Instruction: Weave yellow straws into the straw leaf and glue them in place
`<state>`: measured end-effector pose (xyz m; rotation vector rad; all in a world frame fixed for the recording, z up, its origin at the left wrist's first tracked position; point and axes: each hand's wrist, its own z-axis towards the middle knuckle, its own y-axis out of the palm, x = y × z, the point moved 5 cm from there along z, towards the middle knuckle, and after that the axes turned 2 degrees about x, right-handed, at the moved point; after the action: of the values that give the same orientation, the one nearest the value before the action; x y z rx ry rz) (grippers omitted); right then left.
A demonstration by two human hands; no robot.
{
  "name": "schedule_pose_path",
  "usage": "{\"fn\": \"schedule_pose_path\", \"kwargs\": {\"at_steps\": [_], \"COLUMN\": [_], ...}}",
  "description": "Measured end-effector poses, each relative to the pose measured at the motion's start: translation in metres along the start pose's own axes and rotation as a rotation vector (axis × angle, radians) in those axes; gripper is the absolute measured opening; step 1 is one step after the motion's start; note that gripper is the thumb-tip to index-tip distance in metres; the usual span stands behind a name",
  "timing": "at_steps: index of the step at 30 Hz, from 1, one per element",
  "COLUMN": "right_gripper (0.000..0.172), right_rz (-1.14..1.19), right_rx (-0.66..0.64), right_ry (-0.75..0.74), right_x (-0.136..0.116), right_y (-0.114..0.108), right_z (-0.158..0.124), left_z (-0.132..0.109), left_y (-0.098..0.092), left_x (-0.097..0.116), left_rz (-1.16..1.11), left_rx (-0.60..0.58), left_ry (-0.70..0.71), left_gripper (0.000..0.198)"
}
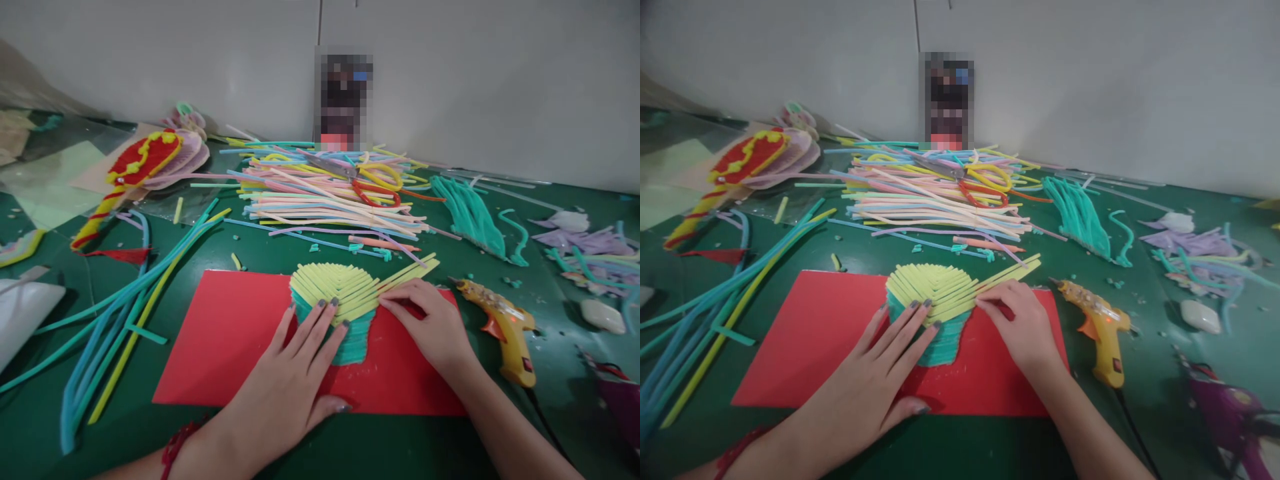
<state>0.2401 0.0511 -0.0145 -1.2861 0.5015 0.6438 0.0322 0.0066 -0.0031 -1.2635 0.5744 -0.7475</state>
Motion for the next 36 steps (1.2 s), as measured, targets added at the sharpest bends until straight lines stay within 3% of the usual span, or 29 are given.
{"fn": "schedule_pose_path", "kwargs": {"at_steps": [11, 19, 23, 27, 36], "right_gripper": [0.019, 0.009, 0.022, 0.012, 0.022], "right_rz": [-0.017, -0.005, 0.059, 0.068, -0.003], "right_rx": [0.018, 0.031, 0.098, 0.022, -0.015], "right_ry": [-0.031, -0.014, 0.007, 0.002, 0.063], "right_x": [-0.002, -0.004, -0.012, -0.020, -0.019], "right_y": [-0.001, -0.003, -0.003, 0.007, 0.012], "right_z": [0.000, -0.001, -0.005, -0.010, -0.010], "left_z": [0.001, -0.001, -0.001, -0.001, -0.002], "left_y": [0.000, 0.003, 0.005, 0.005, 0.006], "left_x": [-0.001, -0.002, -0.001, -0.001, -0.001], "left_rz": [-0.012, -0.042, -0.021, -0.001, -0.011], "left_rx": [-0.017, -0.029, -0.029, -0.013, -0.030], "left_ry": [-0.012, -0.024, -0.024, -0.013, -0.022], "left_gripper": [0.063, 0.065, 0.066, 0.067, 0.066]}}
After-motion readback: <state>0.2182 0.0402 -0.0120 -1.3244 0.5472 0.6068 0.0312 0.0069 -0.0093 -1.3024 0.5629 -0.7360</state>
